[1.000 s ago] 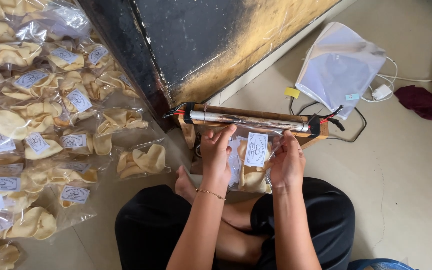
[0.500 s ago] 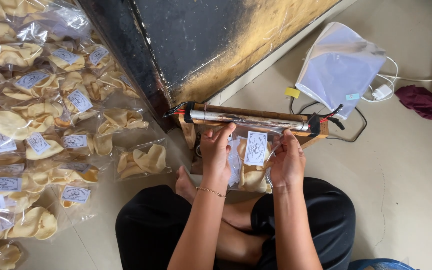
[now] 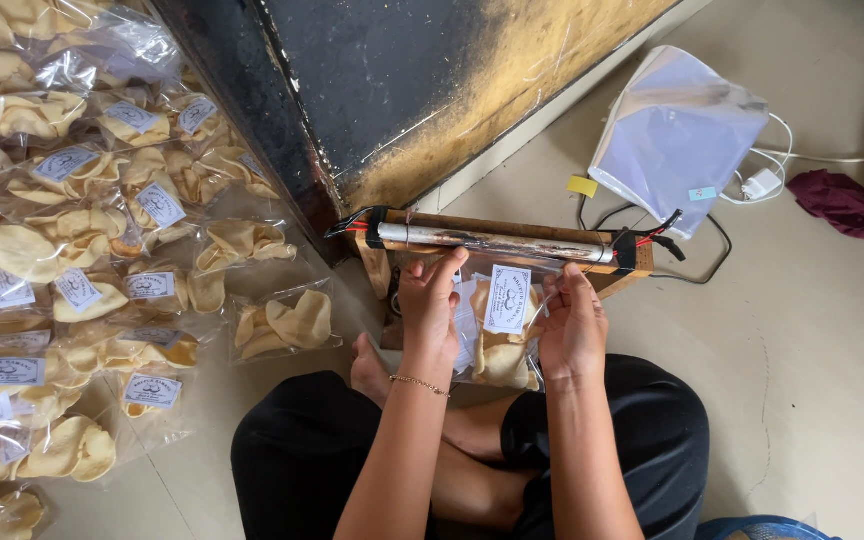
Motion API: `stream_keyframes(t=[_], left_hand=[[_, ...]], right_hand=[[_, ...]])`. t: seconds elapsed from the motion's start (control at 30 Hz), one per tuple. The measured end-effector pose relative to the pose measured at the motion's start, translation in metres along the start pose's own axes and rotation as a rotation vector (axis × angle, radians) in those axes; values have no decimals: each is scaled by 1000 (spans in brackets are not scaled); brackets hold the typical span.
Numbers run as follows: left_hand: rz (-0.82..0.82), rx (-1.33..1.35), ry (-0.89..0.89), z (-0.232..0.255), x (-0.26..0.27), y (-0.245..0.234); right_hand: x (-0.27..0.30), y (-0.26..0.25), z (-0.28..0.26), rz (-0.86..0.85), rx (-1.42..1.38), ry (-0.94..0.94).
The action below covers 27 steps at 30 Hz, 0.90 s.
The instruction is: Packaging snacks into plastic bags by inserting labels and sealing them with a manual heat sealer.
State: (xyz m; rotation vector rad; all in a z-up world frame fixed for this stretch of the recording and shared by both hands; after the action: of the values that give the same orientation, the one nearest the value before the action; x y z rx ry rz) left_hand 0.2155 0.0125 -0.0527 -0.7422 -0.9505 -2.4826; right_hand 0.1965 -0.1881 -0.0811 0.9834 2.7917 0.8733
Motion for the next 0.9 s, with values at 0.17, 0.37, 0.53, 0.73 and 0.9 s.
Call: stream_keyframes(t=[0.17, 0.37, 0.53, 0.73, 0.9], left_hand=[[-6, -13, -5, -5, -6, -3], [0, -4, -10, -7, -7, -4], [4, -2, -19, -9, -11, -5], [-12, 10, -18, -11, -18, -5], [-6, 5, -22, -6, -11, -3]], right_hand=[[2, -2, -2, -29, -12, 14], [1, -2, -1, -96, -24, 26], [-2, -3, 0, -110, -37, 39], [-7, -1, 1, -125, -52, 38], [-8, 1, 2, -139, -41, 46]])
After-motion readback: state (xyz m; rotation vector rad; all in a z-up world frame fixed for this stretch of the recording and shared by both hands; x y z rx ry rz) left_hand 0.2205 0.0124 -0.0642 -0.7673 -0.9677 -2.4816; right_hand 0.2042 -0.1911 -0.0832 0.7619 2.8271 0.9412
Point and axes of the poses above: each hand's wrist, its own x-axis away from the middle knuckle, its own y-axis out of the palm, z = x × y, the point moved 8 cm from there along -x, towards the middle knuckle, and after that the axes turned 13 degrees about -y, right-handed, at the moved point
